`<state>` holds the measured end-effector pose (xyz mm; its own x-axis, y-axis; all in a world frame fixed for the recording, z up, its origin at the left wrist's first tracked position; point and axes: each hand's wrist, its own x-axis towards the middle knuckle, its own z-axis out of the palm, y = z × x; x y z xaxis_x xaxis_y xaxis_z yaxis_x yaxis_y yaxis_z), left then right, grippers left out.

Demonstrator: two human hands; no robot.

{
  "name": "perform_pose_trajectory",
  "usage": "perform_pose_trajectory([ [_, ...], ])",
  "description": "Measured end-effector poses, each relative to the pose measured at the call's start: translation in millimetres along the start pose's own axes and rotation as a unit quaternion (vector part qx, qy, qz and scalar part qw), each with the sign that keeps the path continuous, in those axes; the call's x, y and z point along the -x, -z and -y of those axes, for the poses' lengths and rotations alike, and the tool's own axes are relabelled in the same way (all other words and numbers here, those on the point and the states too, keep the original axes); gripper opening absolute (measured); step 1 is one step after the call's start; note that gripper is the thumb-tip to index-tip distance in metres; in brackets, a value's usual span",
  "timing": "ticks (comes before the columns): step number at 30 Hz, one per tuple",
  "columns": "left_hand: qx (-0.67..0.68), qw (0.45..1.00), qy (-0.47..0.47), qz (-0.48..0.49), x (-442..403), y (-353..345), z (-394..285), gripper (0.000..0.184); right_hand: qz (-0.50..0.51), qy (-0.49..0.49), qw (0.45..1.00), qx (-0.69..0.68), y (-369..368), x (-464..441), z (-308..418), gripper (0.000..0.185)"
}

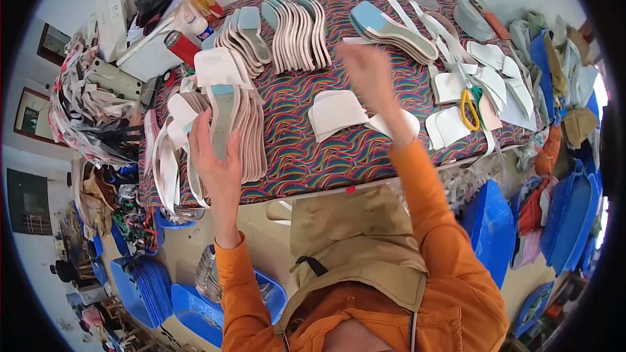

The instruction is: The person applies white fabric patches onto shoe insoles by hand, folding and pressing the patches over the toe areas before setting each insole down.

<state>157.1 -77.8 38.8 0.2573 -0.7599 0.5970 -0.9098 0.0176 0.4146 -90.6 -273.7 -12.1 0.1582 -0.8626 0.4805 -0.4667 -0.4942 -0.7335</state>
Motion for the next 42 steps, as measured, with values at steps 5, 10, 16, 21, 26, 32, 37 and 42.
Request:
perform_pose_trajectory([
  [5,0.037,0.999,0.021,-0.012,20,10,-9,0.044,-0.032,0.023,0.906,0.422,54,-74,-154,0.054],
  [10,0.047,0.998,0.022,-0.026,32,10,-16,0.039,0.154,-0.055,0.901,0.402,67,-82,-172,0.064],
  [16,0.093,0.995,0.039,-0.018,39,10,-29,0.035,0.1,-0.025,0.922,0.374,75,-73,-154,0.071],
  [21,0.143,0.988,0.051,0.014,51,4,-29,0.034,0.125,-0.031,0.991,-0.025,114,-70,-124,0.073],
  [26,0.129,0.991,0.04,-0.019,52,-3,-50,0.038,0.204,-0.197,0.911,-0.299,125,-20,-46,0.075],
  [32,0.469,0.874,0.108,0.071,16,-36,-100,0.063,0.223,-0.136,0.917,-0.302,102,35,-8,0.068],
  [37,0.591,0.784,0.161,0.101,-1,-79,-120,0.058,0.182,-0.051,0.971,-0.144,90,72,26,0.066],
  [42,0.679,0.682,0.246,0.115,18,-135,-108,0.035,0.069,-0.011,0.997,0.044,89,94,31,0.068],
])
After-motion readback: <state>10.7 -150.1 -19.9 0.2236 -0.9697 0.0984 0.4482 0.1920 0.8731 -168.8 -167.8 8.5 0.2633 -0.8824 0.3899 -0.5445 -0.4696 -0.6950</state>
